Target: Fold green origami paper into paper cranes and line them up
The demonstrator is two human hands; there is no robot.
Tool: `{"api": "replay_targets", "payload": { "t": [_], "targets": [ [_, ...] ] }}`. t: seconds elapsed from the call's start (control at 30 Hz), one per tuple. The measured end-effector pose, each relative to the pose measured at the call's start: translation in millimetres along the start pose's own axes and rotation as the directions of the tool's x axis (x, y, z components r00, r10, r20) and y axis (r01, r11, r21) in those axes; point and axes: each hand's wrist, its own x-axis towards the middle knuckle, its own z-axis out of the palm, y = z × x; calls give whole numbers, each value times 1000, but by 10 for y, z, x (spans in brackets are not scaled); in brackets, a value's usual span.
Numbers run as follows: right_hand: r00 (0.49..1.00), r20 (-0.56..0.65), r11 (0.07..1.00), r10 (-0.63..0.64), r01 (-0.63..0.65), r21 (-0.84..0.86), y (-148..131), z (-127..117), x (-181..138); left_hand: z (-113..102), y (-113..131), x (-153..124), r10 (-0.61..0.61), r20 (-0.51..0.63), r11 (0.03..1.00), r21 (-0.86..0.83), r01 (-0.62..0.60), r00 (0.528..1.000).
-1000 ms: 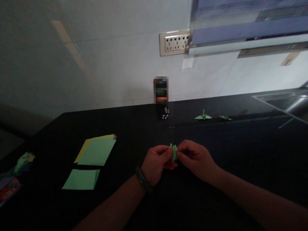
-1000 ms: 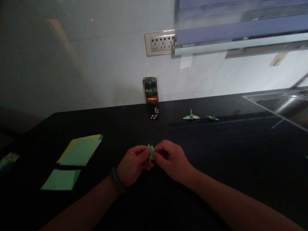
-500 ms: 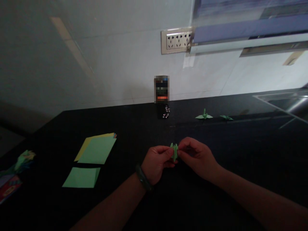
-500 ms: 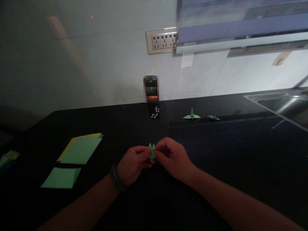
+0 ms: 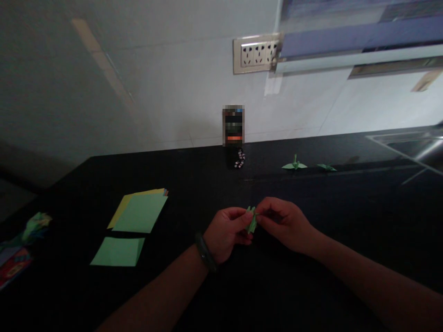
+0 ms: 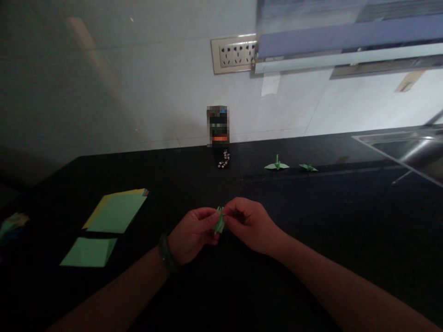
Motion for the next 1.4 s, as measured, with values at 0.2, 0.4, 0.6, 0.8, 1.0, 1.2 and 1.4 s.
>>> {"api": "replay_targets", "payload": {
  "t": [0.2,0.4,0.6,0.8,1.0,1.2,1.4],
  "targets": [
    [995,-20,995,-99,98,-12,-2,-23,-12,-19,-25,6,-30,56,998,-59,33,998],
    [982,-62,984,-178,176,-36,-25,-32,-26,-10,-28,14,-42,80,993,-103,50,996],
    [983,-74,985,-170,168,-30,-4,-26,-5,-6,-23,5,-55,72,987,-147,65,996],
    [982,-100,986,-163,159,-45,21,-11,-2,-13,-35,18,-51,56,992,-112,57,997],
    [984,-86,987,-158,158,-5,21,0,-2,-11,-59,36,-20,62,994,-109,27,998],
    [985,-78,988,-152,155,22,11,8,10,-7,-79,40,9,40,995,-105,-4,999],
    [983,-79,985,-166,169,38,-12,15,7,8,-80,27,37,50,994,-108,-31,998]
  ]
}}
